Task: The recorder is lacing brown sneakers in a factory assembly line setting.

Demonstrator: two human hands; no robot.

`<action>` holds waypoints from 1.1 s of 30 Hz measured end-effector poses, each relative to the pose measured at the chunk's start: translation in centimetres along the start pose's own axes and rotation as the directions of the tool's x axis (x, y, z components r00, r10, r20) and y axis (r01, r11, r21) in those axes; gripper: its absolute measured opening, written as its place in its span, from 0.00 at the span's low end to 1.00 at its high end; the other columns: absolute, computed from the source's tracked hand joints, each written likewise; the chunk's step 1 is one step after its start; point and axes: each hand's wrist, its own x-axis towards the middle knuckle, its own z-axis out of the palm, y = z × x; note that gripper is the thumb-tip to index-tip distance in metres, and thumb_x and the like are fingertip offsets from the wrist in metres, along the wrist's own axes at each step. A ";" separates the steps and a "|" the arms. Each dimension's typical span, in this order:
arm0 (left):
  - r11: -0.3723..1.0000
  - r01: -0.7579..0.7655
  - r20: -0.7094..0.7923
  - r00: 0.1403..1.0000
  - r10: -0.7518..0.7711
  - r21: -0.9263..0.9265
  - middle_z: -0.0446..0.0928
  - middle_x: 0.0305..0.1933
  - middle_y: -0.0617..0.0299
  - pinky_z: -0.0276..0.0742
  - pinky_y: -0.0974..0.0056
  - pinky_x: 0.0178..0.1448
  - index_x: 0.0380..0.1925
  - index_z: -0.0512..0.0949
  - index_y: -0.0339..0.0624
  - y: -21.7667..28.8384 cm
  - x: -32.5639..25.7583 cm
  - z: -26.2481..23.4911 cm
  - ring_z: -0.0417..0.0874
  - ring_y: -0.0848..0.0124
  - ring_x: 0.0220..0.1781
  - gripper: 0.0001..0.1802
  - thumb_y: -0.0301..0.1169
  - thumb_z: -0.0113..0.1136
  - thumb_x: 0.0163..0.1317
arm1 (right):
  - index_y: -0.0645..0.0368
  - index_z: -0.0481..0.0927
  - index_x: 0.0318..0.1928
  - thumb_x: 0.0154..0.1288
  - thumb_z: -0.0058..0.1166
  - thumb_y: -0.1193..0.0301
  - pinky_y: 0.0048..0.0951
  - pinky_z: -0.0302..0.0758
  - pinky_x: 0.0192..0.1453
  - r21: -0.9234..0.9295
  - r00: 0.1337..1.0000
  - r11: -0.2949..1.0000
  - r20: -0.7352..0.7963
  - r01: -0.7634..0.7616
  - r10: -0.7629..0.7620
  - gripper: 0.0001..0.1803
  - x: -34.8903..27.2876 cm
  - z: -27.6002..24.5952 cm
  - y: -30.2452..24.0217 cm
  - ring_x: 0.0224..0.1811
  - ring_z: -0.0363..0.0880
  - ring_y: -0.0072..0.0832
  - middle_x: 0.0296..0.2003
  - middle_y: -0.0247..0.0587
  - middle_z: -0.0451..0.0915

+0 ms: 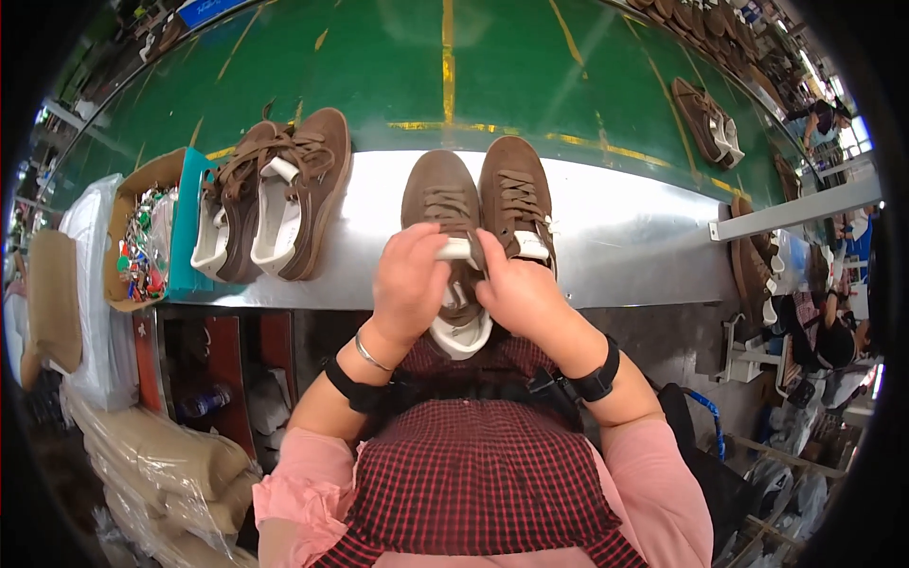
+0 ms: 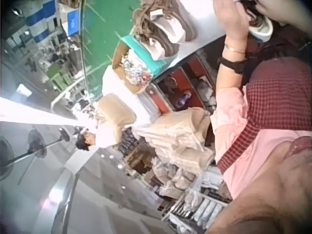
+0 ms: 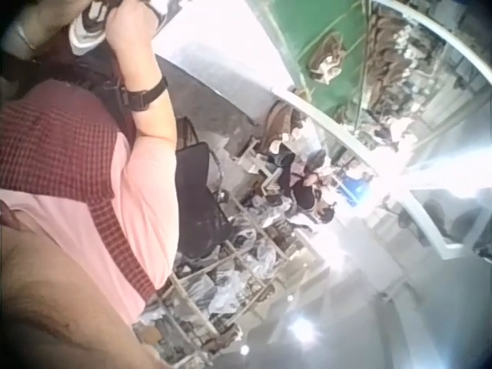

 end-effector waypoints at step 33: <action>0.975 -0.127 0.048 0.989 0.138 -0.181 0.76 0.41 0.56 0.71 0.56 0.53 0.35 0.75 0.37 0.8 -0.8 -2.2 0.76 0.55 0.47 0.15 0.19 0.62 0.43 | 0.57 0.76 0.48 0.47 0.58 0.70 0.30 0.71 0.21 -0.166 0.897 0.936 -0.277 0.309 -0.345 0.23 -1.0 -0.8 -0.4 0.16 0.76 0.29 0.15 0.33 0.72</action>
